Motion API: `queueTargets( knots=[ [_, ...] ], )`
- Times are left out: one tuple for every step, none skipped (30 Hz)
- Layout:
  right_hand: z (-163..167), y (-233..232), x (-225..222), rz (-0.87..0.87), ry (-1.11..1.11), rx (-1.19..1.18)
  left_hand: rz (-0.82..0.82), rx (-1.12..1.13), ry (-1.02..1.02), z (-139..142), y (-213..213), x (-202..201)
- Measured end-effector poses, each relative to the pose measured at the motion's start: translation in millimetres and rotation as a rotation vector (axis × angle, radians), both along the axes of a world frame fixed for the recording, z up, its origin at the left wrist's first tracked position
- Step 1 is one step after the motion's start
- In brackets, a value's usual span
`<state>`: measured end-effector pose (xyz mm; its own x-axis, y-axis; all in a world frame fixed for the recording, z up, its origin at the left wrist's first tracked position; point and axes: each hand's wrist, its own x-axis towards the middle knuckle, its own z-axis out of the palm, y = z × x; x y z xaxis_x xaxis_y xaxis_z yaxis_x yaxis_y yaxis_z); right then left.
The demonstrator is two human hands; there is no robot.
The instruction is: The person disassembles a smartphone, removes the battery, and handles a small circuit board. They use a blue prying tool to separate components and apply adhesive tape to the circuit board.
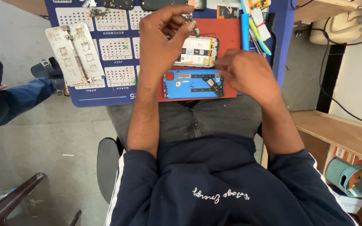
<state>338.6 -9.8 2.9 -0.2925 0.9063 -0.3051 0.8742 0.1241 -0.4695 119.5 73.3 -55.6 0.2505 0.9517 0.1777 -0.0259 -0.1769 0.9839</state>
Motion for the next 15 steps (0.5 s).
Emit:
queueTargets(
  knots=[
    [3.2,-1.3,0.7,-0.048,-0.004,-0.005,-0.004,0.006,-0.012,0.6,1.1,-3.2],
    [5.3,-3.8,-0.1,-0.096,-0.006,-0.009,0.018,0.015,-0.013,1.1,1.3,-6.4],
    [6.2,-8.0,-2.4,-0.062,0.003,0.056,0.040,0.024,-0.013,1.6,1.1,-9.7],
    [6.0,-14.4,-5.8,-0.029,0.011,0.119,0.061,0.032,-0.015,1.8,1.2,-12.7],
    [4.7,-21.8,-9.1,0.003,0.017,0.181,0.058,0.030,-0.064,1.7,1.9,-15.1],
    [1.4,-29.3,-13.2,0.016,-0.004,0.189,0.055,0.027,-0.114,1.4,2.5,-17.9],
    [-3.5,-36.6,-17.6,0.032,-0.023,0.199,0.055,0.025,-0.163,1.2,3.3,-21.3],
    [-9.7,-43.1,-20.8,0.048,-0.043,0.209,0.062,0.043,-0.154,0.4,3.7,-25.4],
    [-15.2,-48.4,-21.0,0.048,-0.055,0.201,0.071,0.059,-0.146,0.2,3.7,-29.2],
    [-20.4,-53.2,-19.6,0.050,-0.064,0.191,0.082,0.073,-0.135,-0.3,2.9,-32.6],
    [-24.9,-56.7,-16.6,0.049,-0.075,0.184,0.104,0.065,-0.141,-0.6,2.6,-34.4],
    [-28.8,-59.1,-12.5,0.051,-0.023,0.193,0.122,0.060,-0.149,-0.8,3.1,-35.3],
    [-31.5,-61.0,-7.8,0.052,0.031,0.204,0.139,0.055,-0.155,-0.6,3.4,-36.0],
    [-33.2,-62.3,-3.1,0.052,0.085,0.217,0.134,0.059,-0.179,0.0,3.2,-37.1],
    [-33.6,-63.1,1.7,0.041,0.111,0.216,0.129,0.062,-0.205,0.9,2.7,-37.8]
  ],
)
